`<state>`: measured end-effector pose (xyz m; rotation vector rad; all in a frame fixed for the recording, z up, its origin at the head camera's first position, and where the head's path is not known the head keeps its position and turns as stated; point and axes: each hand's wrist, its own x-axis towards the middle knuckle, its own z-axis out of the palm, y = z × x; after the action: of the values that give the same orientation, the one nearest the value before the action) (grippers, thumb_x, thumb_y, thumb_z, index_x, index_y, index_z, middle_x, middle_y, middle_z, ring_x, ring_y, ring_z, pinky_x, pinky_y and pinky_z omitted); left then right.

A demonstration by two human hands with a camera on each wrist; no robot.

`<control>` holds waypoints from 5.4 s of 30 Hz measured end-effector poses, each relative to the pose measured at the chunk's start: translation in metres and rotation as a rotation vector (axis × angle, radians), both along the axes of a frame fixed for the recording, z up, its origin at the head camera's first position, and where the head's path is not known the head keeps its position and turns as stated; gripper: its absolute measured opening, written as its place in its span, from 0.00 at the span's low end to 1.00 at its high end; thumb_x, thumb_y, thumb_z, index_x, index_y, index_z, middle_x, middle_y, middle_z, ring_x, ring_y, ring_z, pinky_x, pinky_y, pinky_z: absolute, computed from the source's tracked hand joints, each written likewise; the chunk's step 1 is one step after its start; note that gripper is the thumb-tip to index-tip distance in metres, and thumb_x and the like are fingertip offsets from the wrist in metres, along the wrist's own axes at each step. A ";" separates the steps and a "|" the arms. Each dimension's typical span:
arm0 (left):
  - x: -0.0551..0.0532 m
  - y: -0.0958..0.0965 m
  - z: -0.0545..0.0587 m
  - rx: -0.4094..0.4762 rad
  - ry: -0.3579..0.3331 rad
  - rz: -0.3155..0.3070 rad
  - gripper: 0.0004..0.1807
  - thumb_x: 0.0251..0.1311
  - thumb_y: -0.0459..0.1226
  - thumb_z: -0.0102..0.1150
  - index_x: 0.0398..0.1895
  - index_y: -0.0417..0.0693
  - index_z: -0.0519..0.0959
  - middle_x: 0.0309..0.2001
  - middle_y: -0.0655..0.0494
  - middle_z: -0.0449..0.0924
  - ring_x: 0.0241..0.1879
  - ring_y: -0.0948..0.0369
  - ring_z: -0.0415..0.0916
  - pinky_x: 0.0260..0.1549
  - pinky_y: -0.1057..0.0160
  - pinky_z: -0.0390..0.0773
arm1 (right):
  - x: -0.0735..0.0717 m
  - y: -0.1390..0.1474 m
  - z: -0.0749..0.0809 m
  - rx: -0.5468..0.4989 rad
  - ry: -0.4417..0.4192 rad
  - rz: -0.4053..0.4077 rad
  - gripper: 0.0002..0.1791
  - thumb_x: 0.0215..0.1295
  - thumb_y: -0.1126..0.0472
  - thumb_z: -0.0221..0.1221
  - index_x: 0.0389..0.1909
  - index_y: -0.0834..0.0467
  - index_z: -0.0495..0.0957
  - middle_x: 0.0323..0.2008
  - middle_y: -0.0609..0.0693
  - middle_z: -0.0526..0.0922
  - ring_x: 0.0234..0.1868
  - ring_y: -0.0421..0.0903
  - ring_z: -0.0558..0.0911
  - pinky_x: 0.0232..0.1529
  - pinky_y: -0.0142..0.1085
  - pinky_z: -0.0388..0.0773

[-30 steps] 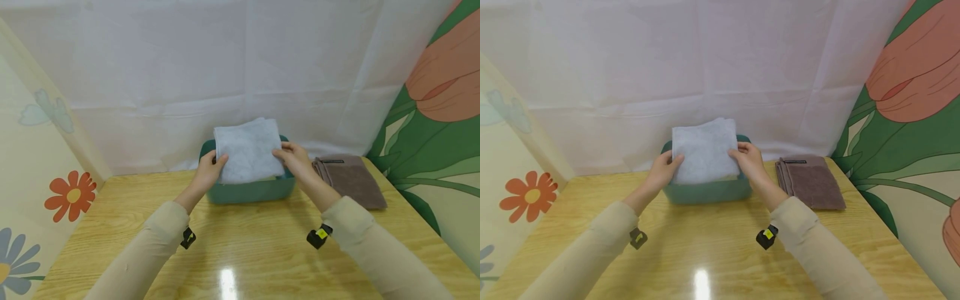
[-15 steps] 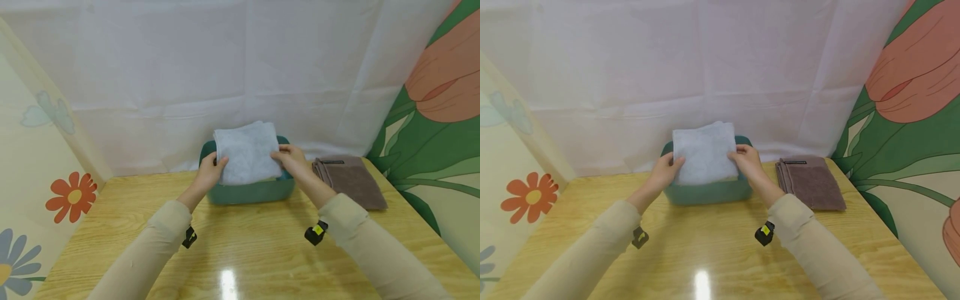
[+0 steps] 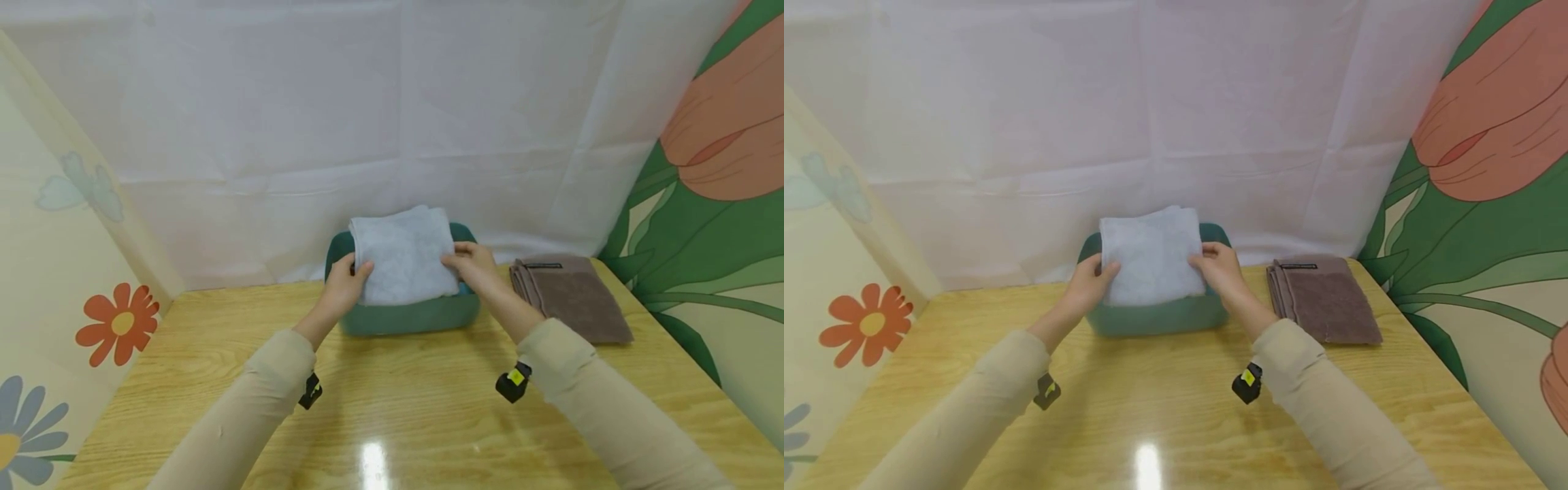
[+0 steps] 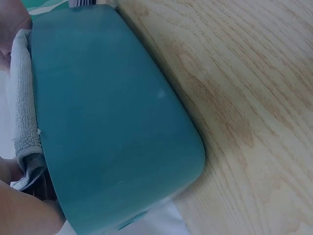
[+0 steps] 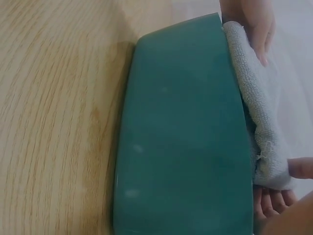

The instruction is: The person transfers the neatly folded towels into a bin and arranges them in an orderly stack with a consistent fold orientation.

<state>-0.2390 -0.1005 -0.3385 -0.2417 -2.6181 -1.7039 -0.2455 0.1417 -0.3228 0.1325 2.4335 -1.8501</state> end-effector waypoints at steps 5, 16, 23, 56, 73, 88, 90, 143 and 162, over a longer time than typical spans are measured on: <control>-0.002 0.000 -0.002 -0.002 -0.005 0.004 0.21 0.75 0.38 0.49 0.62 0.30 0.70 0.54 0.34 0.77 0.51 0.44 0.78 0.49 0.48 0.79 | -0.001 0.000 -0.003 0.013 0.005 -0.004 0.30 0.73 0.60 0.55 0.71 0.67 0.62 0.64 0.63 0.72 0.62 0.57 0.73 0.59 0.47 0.72; -0.007 0.001 -0.004 -0.042 -0.018 0.023 0.22 0.75 0.39 0.48 0.64 0.33 0.69 0.54 0.37 0.78 0.51 0.46 0.78 0.48 0.49 0.79 | 0.001 0.000 -0.010 0.034 0.012 -0.004 0.30 0.73 0.60 0.55 0.71 0.67 0.61 0.65 0.64 0.70 0.63 0.57 0.72 0.59 0.47 0.72; -0.006 0.000 -0.009 -0.103 -0.009 0.030 0.21 0.76 0.40 0.48 0.62 0.34 0.70 0.53 0.39 0.78 0.50 0.49 0.77 0.50 0.51 0.77 | 0.003 -0.003 -0.012 0.069 0.040 0.013 0.29 0.74 0.61 0.54 0.71 0.68 0.61 0.65 0.65 0.70 0.63 0.59 0.72 0.60 0.48 0.72; -0.005 0.002 -0.013 -0.082 0.034 0.045 0.25 0.73 0.42 0.52 0.67 0.39 0.69 0.62 0.46 0.73 0.58 0.52 0.71 0.53 0.53 0.76 | 0.003 -0.009 -0.024 0.143 0.246 -0.047 0.21 0.70 0.70 0.55 0.62 0.70 0.71 0.58 0.66 0.77 0.61 0.60 0.74 0.63 0.47 0.70; 0.009 0.008 -0.019 0.084 0.225 0.068 0.13 0.73 0.36 0.52 0.55 0.46 0.81 0.50 0.52 0.82 0.49 0.59 0.76 0.48 0.56 0.76 | 0.015 -0.006 -0.026 0.043 0.326 -0.036 0.16 0.74 0.70 0.51 0.59 0.66 0.75 0.52 0.64 0.81 0.51 0.57 0.81 0.46 0.36 0.79; 0.048 0.020 -0.019 0.128 0.247 -0.038 0.11 0.72 0.36 0.54 0.52 0.45 0.82 0.46 0.55 0.84 0.47 0.59 0.76 0.45 0.57 0.77 | 0.050 0.007 -0.021 -0.028 0.403 -0.018 0.12 0.72 0.73 0.51 0.53 0.71 0.76 0.45 0.66 0.81 0.37 0.38 0.81 0.38 0.27 0.78; 0.053 0.020 -0.022 0.131 0.245 -0.059 0.11 0.72 0.35 0.54 0.51 0.45 0.82 0.46 0.55 0.84 0.47 0.59 0.77 0.45 0.57 0.77 | 0.056 0.010 -0.021 -0.016 0.404 -0.012 0.12 0.72 0.73 0.52 0.52 0.71 0.76 0.45 0.65 0.81 0.37 0.39 0.81 0.39 0.28 0.78; 0.090 0.078 -0.067 -0.042 -0.012 -0.429 0.11 0.72 0.38 0.54 0.51 0.46 0.82 0.47 0.63 0.82 0.47 0.66 0.75 0.46 0.65 0.76 | 0.109 0.153 -0.071 0.142 0.455 -0.127 0.14 0.71 0.76 0.50 0.42 0.58 0.82 0.33 0.34 0.83 0.33 0.31 0.81 0.33 0.22 0.78; 0.093 0.113 -0.075 -0.032 -0.063 -0.518 0.12 0.73 0.39 0.54 0.54 0.47 0.80 0.49 0.62 0.81 0.44 0.71 0.74 0.40 0.70 0.76 | 0.120 0.203 -0.093 0.285 0.364 -0.204 0.09 0.73 0.70 0.52 0.42 0.61 0.81 0.30 0.28 0.81 0.30 0.28 0.79 0.31 0.21 0.76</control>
<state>-0.1463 0.0121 -0.4134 -0.9541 -2.7985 -1.8125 -0.1254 0.3446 -0.4159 0.0674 3.0323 -1.7147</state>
